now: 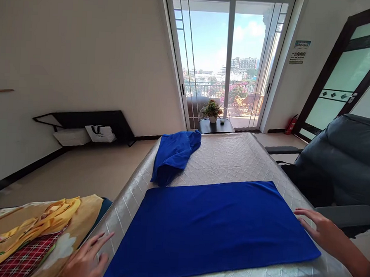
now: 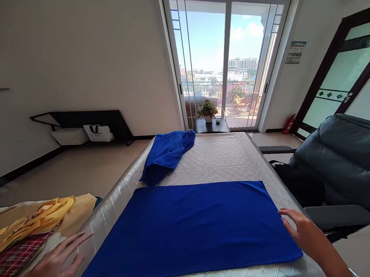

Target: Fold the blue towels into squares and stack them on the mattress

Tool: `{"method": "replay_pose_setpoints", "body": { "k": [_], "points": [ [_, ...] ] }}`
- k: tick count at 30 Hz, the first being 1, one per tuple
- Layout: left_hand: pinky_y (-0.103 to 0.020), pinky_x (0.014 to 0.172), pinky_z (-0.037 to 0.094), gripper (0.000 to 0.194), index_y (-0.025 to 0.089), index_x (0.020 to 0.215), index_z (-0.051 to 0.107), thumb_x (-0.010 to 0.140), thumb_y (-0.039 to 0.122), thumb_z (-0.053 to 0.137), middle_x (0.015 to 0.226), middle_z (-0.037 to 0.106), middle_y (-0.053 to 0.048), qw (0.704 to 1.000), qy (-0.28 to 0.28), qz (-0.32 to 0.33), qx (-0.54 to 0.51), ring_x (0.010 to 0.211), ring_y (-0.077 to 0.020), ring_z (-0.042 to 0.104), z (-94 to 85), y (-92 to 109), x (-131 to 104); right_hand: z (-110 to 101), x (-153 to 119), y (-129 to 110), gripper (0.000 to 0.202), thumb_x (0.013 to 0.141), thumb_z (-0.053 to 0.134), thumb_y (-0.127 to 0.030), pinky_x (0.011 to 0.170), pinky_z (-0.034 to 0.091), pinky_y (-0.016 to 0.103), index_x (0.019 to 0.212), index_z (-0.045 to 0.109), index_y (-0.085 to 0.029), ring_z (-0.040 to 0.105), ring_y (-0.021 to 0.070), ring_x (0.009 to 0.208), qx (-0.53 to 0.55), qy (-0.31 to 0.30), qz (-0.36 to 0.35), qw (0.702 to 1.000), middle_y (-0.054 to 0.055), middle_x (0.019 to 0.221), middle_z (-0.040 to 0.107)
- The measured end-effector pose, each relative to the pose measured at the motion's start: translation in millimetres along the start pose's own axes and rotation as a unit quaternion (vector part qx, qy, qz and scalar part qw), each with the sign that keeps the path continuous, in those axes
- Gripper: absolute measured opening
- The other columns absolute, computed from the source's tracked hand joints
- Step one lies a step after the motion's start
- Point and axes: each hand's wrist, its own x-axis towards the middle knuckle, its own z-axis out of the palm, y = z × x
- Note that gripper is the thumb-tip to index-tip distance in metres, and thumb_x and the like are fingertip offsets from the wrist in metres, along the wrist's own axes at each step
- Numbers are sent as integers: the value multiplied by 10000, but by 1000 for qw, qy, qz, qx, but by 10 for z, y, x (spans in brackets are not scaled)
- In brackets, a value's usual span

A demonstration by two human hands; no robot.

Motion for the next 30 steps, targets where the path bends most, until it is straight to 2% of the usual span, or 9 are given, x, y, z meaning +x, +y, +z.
{"method": "replay_pose_setpoints", "body": {
  "k": [1, 3, 5, 7, 10, 14, 19, 23, 30],
  "points": [
    [-550, 1013, 573, 504, 365, 1271, 707, 868, 491, 431, 1346, 689, -41, 1000, 3, 10, -21, 1195, -357, 666, -58, 236, 300, 23, 203, -217, 406, 871, 542, -619, 957, 587, 519, 1160, 749, -422, 680, 375, 1156, -13, -5, -22, 1000, 53, 1278, 718],
    [-475, 1135, 485, 529, 269, 1314, 673, 935, 484, 373, 1383, 665, -42, 995, -47, 57, -65, 1269, -301, 622, -48, 721, 884, 142, 624, -630, 424, 973, 421, -527, 1061, 515, 468, 1203, 725, -340, 664, 309, 1187, -28, -31, -70, 997, 41, 1289, 711],
    [-429, 1171, 438, 550, 183, 1275, 690, 941, 474, 364, 1372, 670, -81, 987, -103, 88, -86, 1294, -275, 605, 124, 1089, 1339, 335, 1005, -908, 432, 1017, 356, -432, 1035, 506, 427, 1211, 713, -285, 661, 278, 1167, -66, -36, -52, 996, 56, 1299, 702],
    [-426, 1187, 407, 559, 158, 1274, 690, 948, 473, 363, 1402, 650, -100, 985, -126, 93, -76, 1329, -271, 578, 389, 1253, 1597, 558, 1290, -994, 424, 1019, 370, -370, 1012, 496, 421, 1248, 697, -226, 632, 296, 1196, -128, -21, -9, 991, 102, 1333, 673],
    [-451, 1197, 383, 590, 163, 1362, 640, 982, 489, 327, 1462, 601, -118, 991, -106, 66, -49, 1381, -278, 530, 761, 1179, 1678, 847, 1513, -845, 404, 1022, 410, -353, 968, 493, 420, 1281, 676, -195, 594, 314, 1208, -201, 22, 39, 979, 140, 1339, 646],
    [-487, 1235, 312, 627, 184, 1441, 580, 1014, 518, 266, 1525, 535, -140, 993, -98, 59, -21, 1453, -283, 448, 1008, 941, 1635, 1038, 1607, -542, 383, 1045, 385, -364, 918, 491, 395, 1198, 694, -198, 598, 292, 1125, -222, 56, 23, 973, 135, 1251, 658],
    [-489, 1275, 213, 656, 120, 1463, 542, 1018, 516, 267, 1575, 470, -160, 994, -102, 47, 4, 1521, -285, 336, 1154, 817, 1733, 1082, 1698, -413, 407, 1055, 355, -380, 919, 478, 417, 1135, 699, -177, 594, 303, 1080, -234, 60, -14, 970, 142, 1187, 664],
    [-528, 1274, 192, 622, 105, 1465, 531, 1017, 461, 288, 1591, 444, -166, 993, -108, 36, 14, 1544, -306, 279, 1238, 769, 1792, 1062, 1747, -390, 412, 1049, 356, -403, 928, 470, 432, 1136, 701, -196, 595, 306, 1095, -213, 53, -20, 975, 134, 1198, 667],
    [-544, 1275, 160, 620, 129, 1505, 488, 1028, 447, 251, 1622, 399, -150, 993, -113, 21, 30, 1559, -308, 231, 1205, 760, 1739, 918, 1681, -88, 437, 1023, 372, -439, 1002, 442, 439, 1270, 670, -235, 580, 304, 1173, -183, 71, -15, 980, 103, 1332, 641]
  ]
}}
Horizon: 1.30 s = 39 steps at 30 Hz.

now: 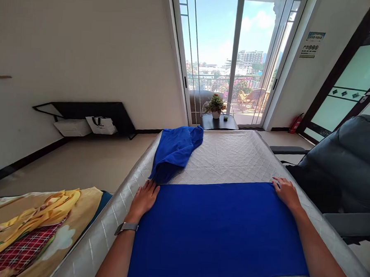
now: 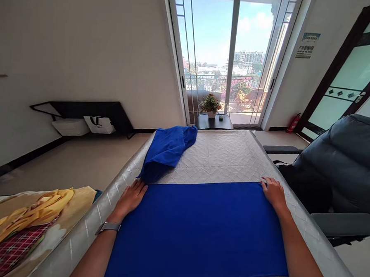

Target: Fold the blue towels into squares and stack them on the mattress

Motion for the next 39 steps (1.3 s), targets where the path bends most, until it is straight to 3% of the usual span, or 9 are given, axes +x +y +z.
{"method": "replay_pose_setpoints", "body": {
  "k": [10, 13, 17, 21, 28, 31, 33, 35, 39],
  "points": [
    [-566, 1266, 165, 642, 143, 1594, 333, 1031, 439, 246, 1665, 308, -149, 1000, 9, -13, -4, 1560, -309, 224, -74, -196, -200, 61, 1, 82, 366, 1005, 388, -403, 982, 460, 404, 1083, 676, -192, 617, 287, 1077, 47, 2, 5, 999, 123, 1141, 688],
    [-530, 1277, 177, 679, 149, 1599, 322, 1028, 509, 250, 1664, 324, -135, 999, 31, -2, -32, 1547, -294, 272, -188, -144, -255, 136, 44, 130, 380, 1005, 375, -410, 997, 455, 412, 1082, 670, -183, 620, 291, 1063, 59, 23, 11, 998, 133, 1118, 686],
    [-455, 1253, 287, 681, 197, 1548, 433, 1028, 587, 231, 1600, 443, -108, 996, 4, 38, -84, 1483, -263, 403, -227, 30, -266, 242, 64, 210, 411, 990, 384, -439, 1005, 455, 433, 1091, 679, -171, 625, 293, 1032, 82, 45, 18, 995, 142, 1087, 686],
    [-503, 1281, 193, 696, 210, 1566, 410, 1022, 619, 267, 1628, 401, -118, 997, -9, 56, -51, 1540, -283, 294, -109, 108, -255, 275, 49, 203, 451, 982, 370, -472, 1007, 456, 444, 1096, 691, -175, 628, 289, 1027, 97, 57, 21, 993, 140, 1071, 690],
    [-532, 1279, 153, 655, 212, 1593, 347, 1047, 565, 267, 1683, 267, -125, 1000, -22, 18, -11, 1569, -286, 207, -72, 59, -267, -88, 42, -41, 424, 989, 351, -392, 955, 482, 425, 1122, 693, -181, 638, 296, 1085, 32, -10, 52, 998, 157, 1161, 700],
    [-528, 1281, 137, 651, 202, 1593, 345, 1051, 552, 263, 1684, 259, -129, 1000, -22, 12, -1, 1571, -284, 198, -102, 92, -280, -348, 7, -397, 444, 981, 320, -264, 930, 474, 482, 1153, 710, -141, 617, 349, 1132, -38, -14, 85, 996, 212, 1219, 680],
    [-534, 1280, 132, 649, 201, 1595, 341, 1051, 548, 267, 1683, 264, -129, 1000, -20, 13, 5, 1569, -285, 205, -114, 117, -290, -440, -61, -818, 494, 972, 277, -186, 946, 458, 506, 1220, 699, -121, 590, 367, 1177, -63, 6, 79, 995, 241, 1243, 663],
    [-534, 1279, 135, 644, 195, 1593, 344, 1052, 536, 271, 1682, 264, -131, 1000, -18, 14, 10, 1568, -287, 209, -122, 133, -299, -422, -186, -1389, 495, 992, 281, -204, 996, 446, 469, 1290, 675, -173, 578, 331, 1210, -52, 10, 28, 998, 184, 1289, 662],
    [-531, 1275, 148, 642, 195, 1596, 338, 1053, 529, 256, 1688, 250, -132, 1000, -18, 10, 14, 1568, -289, 208, -124, 132, -316, -155, -580, -2688, 447, 1053, 350, -411, 1119, 393, 320, 1384, 622, -286, 535, 211, 1316, 15, -39, -158, 987, 16, 1424, 625]
  ]
}}
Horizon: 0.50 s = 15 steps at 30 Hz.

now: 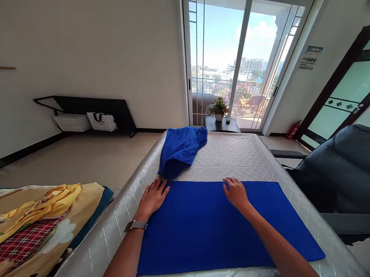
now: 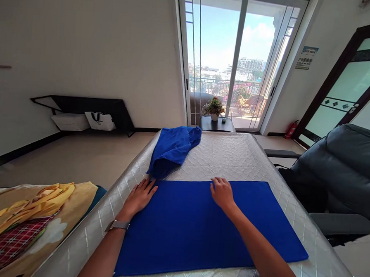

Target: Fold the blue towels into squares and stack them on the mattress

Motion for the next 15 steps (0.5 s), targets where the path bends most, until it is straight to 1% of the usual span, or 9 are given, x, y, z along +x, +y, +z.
{"method": "replay_pose_setpoints", "body": {
  "k": [1, 2, 4, 5, 7, 9, 11, 13, 15],
  "points": [
    [-533, 1273, 155, 642, 196, 1598, 335, 1054, 527, 253, 1689, 251, -134, 1000, 2, -1, 2, 1568, -292, 210, 4, -7, -4, 88, -1, -289, 470, 1057, 349, -473, 1159, 354, 310, 1431, 583, -313, 490, 195, 1375, 18, -13, -44, 999, -9, 1485, 578],
    [-538, 1269, 164, 638, 196, 1598, 335, 1054, 519, 249, 1688, 254, -137, 1000, 4, 0, 5, 1567, -295, 212, 10, -15, -9, 166, -5, -531, 524, 1061, 327, -507, 1209, 297, 360, 1488, 531, -282, 425, 217, 1439, 51, -37, -91, 994, 20, 1550, 512],
    [-549, 1261, 183, 632, 191, 1595, 342, 1055, 503, 240, 1684, 263, -144, 1000, 12, 2, 14, 1565, -304, 216, 28, -36, -16, 281, -12, -844, 618, 1059, 283, -566, 1254, 212, 437, 1569, 423, -246, 303, 246, 1521, 88, -91, -130, 983, 46, 1631, 389],
    [-554, 1257, 192, 633, 187, 1593, 347, 1055, 501, 235, 1682, 268, -146, 1000, 17, 3, 16, 1564, -307, 218, 38, -47, -19, 318, -15, -910, 648, 1059, 263, -579, 1265, 177, 466, 1594, 376, -231, 251, 255, 1544, 99, -109, -136, 980, 54, 1655, 336],
    [-558, 1251, 208, 642, 183, 1591, 350, 1053, 509, 225, 1680, 276, -146, 1000, 23, 3, 17, 1561, -310, 227, 57, -68, -21, 360, -24, -877, 667, 1059, 237, -589, 1275, 133, 479, 1618, 317, -234, 189, 250, 1564, 103, -126, -133, 978, 40, 1679, 269],
    [-561, 1248, 213, 653, 186, 1593, 346, 1050, 523, 215, 1680, 276, -142, 1000, 24, 1, 14, 1558, -311, 236, 72, -84, -17, 367, -43, -662, 662, 1061, 211, -588, 1279, 113, 473, 1626, 293, -254, 162, 237, 1570, 95, -127, -121, 980, 18, 1686, 240],
    [-564, 1250, 204, 658, 197, 1597, 339, 1048, 533, 204, 1683, 273, -132, 1000, 22, 0, 5, 1558, -308, 237, 81, -95, -10, 342, -79, -309, 666, 1059, 183, -597, 1280, 108, 468, 1629, 280, -266, 145, 229, 1574, 80, -129, -96, 984, 3, 1689, 224],
    [-563, 1255, 193, 663, 210, 1598, 336, 1043, 548, 202, 1687, 266, -121, 1000, 21, -5, -7, 1561, -302, 231, 86, -100, -2, 282, -128, 148, 674, 1052, 171, -616, 1282, 100, 452, 1631, 266, -285, 127, 215, 1576, 53, -132, -55, 988, -19, 1693, 206],
    [-559, 1259, 185, 666, 217, 1598, 337, 1039, 557, 213, 1690, 262, -114, 1000, 21, -10, -16, 1563, -298, 223, 92, -101, 6, 192, -184, 669, 669, 1043, 187, -626, 1282, 99, 430, 1631, 261, -314, 125, 204, 1576, 12, -138, 7, 990, -45, 1693, 202]
  ]
}}
